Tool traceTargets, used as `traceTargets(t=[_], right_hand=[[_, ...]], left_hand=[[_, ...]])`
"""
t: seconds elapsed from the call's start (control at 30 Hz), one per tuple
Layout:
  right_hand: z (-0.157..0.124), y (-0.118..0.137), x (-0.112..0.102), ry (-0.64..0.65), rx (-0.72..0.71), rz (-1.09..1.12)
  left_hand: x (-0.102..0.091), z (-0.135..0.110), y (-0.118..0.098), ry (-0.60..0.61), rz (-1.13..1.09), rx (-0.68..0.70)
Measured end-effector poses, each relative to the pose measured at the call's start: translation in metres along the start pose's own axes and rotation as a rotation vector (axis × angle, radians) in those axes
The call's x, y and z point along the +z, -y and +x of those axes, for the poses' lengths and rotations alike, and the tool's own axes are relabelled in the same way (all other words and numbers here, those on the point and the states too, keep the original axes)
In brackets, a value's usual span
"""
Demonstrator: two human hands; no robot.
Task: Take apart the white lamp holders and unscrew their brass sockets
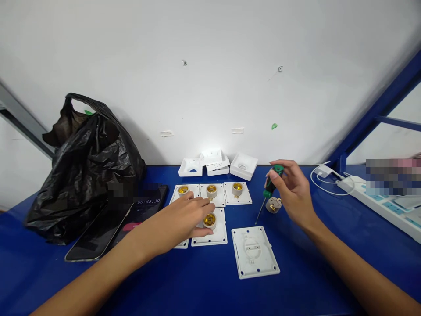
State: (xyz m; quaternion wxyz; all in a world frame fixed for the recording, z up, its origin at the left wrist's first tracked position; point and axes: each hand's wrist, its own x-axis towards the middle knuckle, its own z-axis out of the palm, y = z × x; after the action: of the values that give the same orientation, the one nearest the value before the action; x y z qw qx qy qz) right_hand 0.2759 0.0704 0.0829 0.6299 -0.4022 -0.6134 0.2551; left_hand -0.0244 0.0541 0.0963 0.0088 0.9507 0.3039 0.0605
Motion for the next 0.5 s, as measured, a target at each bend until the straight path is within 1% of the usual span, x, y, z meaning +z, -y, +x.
traceTargets(t=[0.17,0.3,0.4,0.5], right_hand=[[-0.011,-0.003,0.008,0.141,0.075,0.059],[-0.018,0.002,0.013,0.237,0.077,0.040],[-0.018,0.006,0.014,0.236,0.062,0.029],[-0.017,0.004,0.015,0.198,0.095,0.042]], left_hand=[[0.004,0.003,-0.002,-0.013,-0.019,-0.039],[0.004,0.003,-0.004,-0.034,-0.028,-0.061],[-0.005,0.003,-0.005,-0.052,-0.102,-0.131],[-0.011,0.005,-0.012,-0.097,-0.286,-0.237]])
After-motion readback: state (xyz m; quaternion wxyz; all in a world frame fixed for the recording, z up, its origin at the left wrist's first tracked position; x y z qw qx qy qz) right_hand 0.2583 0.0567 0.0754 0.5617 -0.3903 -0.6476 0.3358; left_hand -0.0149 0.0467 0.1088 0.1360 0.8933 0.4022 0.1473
